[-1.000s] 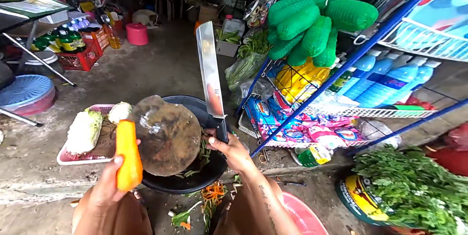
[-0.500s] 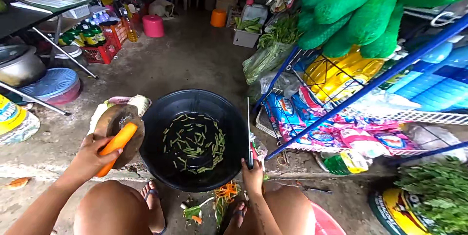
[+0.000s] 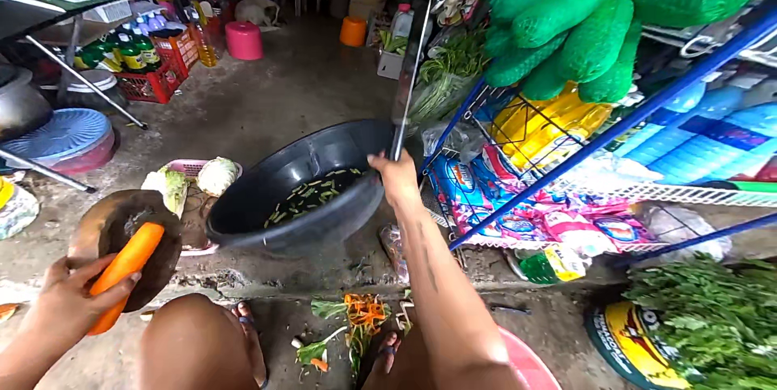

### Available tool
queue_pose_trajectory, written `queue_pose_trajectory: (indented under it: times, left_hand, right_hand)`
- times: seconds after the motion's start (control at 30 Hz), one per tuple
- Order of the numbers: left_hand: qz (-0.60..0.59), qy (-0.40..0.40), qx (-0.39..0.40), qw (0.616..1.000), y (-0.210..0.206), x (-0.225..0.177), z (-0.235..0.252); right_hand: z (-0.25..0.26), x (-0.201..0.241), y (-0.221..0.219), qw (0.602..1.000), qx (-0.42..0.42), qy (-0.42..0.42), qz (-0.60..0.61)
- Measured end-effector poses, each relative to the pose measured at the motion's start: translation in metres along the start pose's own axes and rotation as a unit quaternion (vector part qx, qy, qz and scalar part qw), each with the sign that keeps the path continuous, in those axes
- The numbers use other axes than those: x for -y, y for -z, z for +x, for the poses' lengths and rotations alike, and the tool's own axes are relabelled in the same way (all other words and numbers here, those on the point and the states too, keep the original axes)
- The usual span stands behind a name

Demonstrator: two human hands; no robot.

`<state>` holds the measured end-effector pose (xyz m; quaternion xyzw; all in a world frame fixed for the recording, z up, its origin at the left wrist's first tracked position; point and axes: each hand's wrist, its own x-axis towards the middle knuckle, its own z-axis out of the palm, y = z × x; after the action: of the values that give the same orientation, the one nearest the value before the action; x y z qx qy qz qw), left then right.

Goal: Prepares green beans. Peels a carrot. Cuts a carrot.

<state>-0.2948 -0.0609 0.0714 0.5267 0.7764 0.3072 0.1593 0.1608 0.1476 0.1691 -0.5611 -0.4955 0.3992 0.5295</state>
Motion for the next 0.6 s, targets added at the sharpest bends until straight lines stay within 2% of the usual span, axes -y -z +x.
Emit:
queue_pose_trajectory:
  times: [0.1,0.17,0.3,0.43,0.53,0.6]
  left_hand:
    - [-0.002,0.02,-0.004,1.0,0.003,0.008,-0.009]
    - [0.004,0.035,-0.008,0.999,0.008,0.009,-0.014]
    - [0.002,0.042,-0.018,0.999,0.012,0.023,-0.021]
    - [-0.007,0.04,-0.021,0.999,0.018,0.028,-0.024]
    - [-0.013,0.041,-0.028,0.999,0.018,0.03,-0.023]
    - [-0.008,0.04,-0.034,0.999,0.017,0.034,-0.02]
  right_hand:
    - [0.048,0.051,-0.028,0.999,0.024,-0.022,0.008]
    - [0.063,0.067,-0.04,0.999,0.033,-0.033,-0.008]
    - [0.053,0.045,-0.041,0.999,0.03,-0.038,0.005]
    - [-0.001,-0.001,-0.014,0.997,0.003,-0.01,0.076]
    - [-0.076,-0.052,0.009,0.988,-0.076,0.016,0.131]
    - [-0.132,-0.09,0.018,0.982,-0.107,0.006,0.154]
